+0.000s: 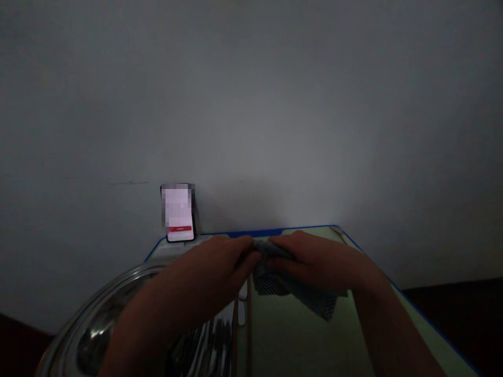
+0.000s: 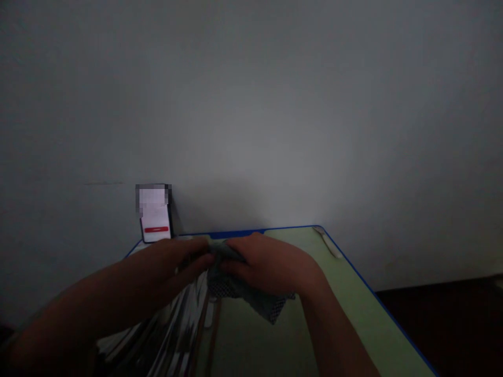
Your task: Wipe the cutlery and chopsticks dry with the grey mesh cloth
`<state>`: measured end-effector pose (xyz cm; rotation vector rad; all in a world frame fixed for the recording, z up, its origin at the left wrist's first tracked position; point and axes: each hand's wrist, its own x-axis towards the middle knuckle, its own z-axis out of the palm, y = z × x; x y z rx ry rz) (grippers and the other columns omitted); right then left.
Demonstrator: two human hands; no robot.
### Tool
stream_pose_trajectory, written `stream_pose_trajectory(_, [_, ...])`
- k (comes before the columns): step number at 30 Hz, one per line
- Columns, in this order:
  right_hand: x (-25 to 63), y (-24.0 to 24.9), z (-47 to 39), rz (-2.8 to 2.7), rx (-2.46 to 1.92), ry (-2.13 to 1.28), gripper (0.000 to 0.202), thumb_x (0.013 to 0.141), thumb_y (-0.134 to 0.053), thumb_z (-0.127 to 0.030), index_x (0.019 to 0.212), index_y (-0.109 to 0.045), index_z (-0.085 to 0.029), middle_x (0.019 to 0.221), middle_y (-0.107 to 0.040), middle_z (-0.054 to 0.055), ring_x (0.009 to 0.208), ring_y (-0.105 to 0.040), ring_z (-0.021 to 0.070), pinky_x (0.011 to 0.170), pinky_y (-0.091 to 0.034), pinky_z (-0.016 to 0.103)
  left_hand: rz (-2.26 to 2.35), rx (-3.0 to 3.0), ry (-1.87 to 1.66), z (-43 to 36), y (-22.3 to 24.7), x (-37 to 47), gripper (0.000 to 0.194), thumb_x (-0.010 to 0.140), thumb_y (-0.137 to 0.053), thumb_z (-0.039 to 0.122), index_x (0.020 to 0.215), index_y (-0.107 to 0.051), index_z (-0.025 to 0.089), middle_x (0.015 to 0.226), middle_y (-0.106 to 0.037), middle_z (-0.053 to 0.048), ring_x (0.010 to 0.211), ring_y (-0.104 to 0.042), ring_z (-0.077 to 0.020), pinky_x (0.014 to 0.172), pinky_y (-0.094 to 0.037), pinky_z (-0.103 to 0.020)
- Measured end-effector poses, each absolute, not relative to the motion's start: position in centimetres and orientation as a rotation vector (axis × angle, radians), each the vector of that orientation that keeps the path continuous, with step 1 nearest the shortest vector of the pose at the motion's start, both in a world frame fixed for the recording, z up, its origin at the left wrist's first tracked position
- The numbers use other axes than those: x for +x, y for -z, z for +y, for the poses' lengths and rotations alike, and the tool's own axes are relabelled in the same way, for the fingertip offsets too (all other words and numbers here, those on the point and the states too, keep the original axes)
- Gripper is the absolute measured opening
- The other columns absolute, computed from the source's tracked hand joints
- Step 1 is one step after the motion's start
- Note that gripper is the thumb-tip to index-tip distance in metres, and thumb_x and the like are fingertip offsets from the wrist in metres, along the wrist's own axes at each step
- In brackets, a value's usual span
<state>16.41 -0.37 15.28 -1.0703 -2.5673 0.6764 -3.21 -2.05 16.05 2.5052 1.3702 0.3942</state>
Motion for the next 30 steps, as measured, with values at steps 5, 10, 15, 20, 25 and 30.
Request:
stream_pose_trajectory(5, [16.4, -15.4, 0.1, -2.62, -0.996, -0.736, 0.021, 0.084, -0.045, -0.034, 0.091, -0.058, -0.018, 0.08, -0.063, 0.002, 0.068, -0.055, 0.0126, 0.06, -0.038, 0.023, 1.24, 2.52, -0.369, -1.5, -16.4, -3.3, 0.029, 0.089, -0.038, 0.034, 0.087, -0.064, 0.023, 0.072, -0.064, 0.0, 0.063, -0.057, -0.0147, 0.058, -0.036, -0.023])
stream_pose_trajectory(10, [16.7, -15.8, -0.1, -2.614, -1.039, -0.772, 0.032, 0.081, -0.048, -0.046, 0.088, -0.059, -0.017, 0.08, -0.063, 0.002, 0.067, -0.054, 0.0127, 0.056, -0.037, 0.022, 1.198, 2.516, -0.35, -1.6, -17.2, -4.6, 0.031, 0.087, -0.041, 0.039, 0.079, -0.065, 0.021, 0.061, -0.059, 0.002, 0.055, -0.053, -0.0123, 0.051, -0.033, -0.021])
stream_pose_trajectory(15, [17.5, -15.8, -0.2, -2.642, -1.076, -0.715, 0.024, 0.081, -0.051, -0.039, 0.087, -0.06, -0.018, 0.079, -0.063, 0.002, 0.066, -0.055, 0.012, 0.054, -0.036, 0.022, 1.31, 2.514, -0.419, -1.5, -17.3, -4.9, 0.036, 0.087, -0.039, 0.041, 0.065, -0.057, 0.018, 0.051, -0.048, 0.004, 0.046, -0.043, -0.0092, 0.044, -0.027, -0.02])
stream_pose_trajectory(20, [17.6, -15.7, -0.1, -2.619, -1.042, -0.704, 0.022, 0.083, -0.049, -0.036, 0.085, -0.059, -0.017, 0.073, -0.063, 0.001, 0.061, -0.054, 0.0103, 0.053, -0.036, 0.021, 1.287, 2.491, -0.487, -1.7, -17.1, -4.0, 0.033, 0.086, -0.041, 0.046, 0.076, -0.06, 0.02, 0.056, -0.053, 0.004, 0.048, -0.044, -0.0094, 0.044, -0.027, -0.02])
stream_pose_trajectory(25, [17.3, -15.8, -0.2, -2.607, -1.015, -0.675, 0.021, 0.083, -0.049, -0.035, 0.086, -0.06, -0.017, 0.072, -0.063, 0.0, 0.059, -0.053, 0.0098, 0.053, -0.036, 0.02, 1.346, 2.599, -0.459, -1.6, -16.7, -2.9, 0.035, 0.087, -0.041, 0.045, 0.069, -0.057, 0.019, 0.05, -0.047, 0.005, 0.043, -0.04, -0.0081, 0.044, -0.023, -0.021])
stream_pose_trajectory(30, [17.4, -15.5, 0.1, -2.6, -0.966, -0.707, 0.021, 0.083, -0.049, -0.034, 0.087, -0.062, -0.017, 0.074, -0.064, 0.0, 0.061, -0.055, 0.0105, 0.055, -0.038, 0.021, 1.27, 2.563, -0.338, -1.0, -16.3, -2.8, 0.036, 0.089, -0.036, 0.042, 0.075, -0.061, 0.02, 0.055, -0.053, 0.003, 0.048, -0.047, -0.0101, 0.046, -0.026, -0.022])
